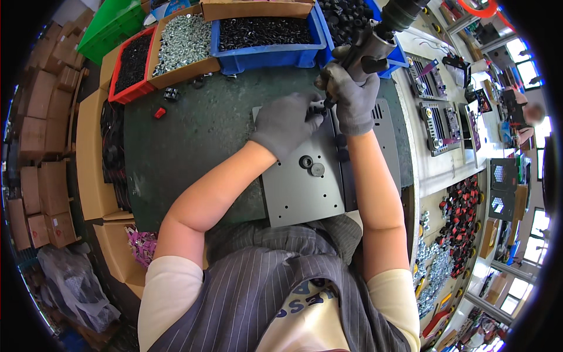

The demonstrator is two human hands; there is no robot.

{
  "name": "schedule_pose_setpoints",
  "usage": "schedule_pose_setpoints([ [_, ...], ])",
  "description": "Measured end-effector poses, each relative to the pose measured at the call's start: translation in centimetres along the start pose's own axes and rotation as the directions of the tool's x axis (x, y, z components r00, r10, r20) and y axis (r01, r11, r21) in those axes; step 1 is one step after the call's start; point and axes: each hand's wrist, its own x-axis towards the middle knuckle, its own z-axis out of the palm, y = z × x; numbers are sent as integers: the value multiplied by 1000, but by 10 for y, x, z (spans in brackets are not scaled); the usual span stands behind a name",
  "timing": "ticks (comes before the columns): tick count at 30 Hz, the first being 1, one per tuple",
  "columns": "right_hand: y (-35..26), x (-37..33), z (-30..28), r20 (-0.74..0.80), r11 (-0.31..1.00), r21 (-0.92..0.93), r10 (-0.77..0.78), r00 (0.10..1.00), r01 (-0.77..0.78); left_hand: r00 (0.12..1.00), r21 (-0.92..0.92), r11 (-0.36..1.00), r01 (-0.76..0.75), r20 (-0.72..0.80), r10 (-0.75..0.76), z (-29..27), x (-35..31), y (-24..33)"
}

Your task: Assembling metal housing units and components using an electric screwdriver at a workshop station.

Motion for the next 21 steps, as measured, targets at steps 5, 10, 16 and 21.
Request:
schedule_pose_setpoints([
  [5, 3, -1, -1, 32, 999, -43, -24, 999, 25, 879, -883, 117, 454, 422, -224, -10, -35, -7],
  [10, -1, 2, 0, 129, 997, -56, -43, 991, 51, 852, -857, -177, 485, 508, -128, 1, -50, -10],
  [16, -35, -19, -4, 77, 969, 194, -172, 982, 154, 876, -859, -311, 407, 464, -136, 2, -46, -7],
  [21, -65, -56, -13, 123, 805, 555, -326, 937, 207, 825, -687, -598, 414, 561, -73, 4, -59, 5],
])
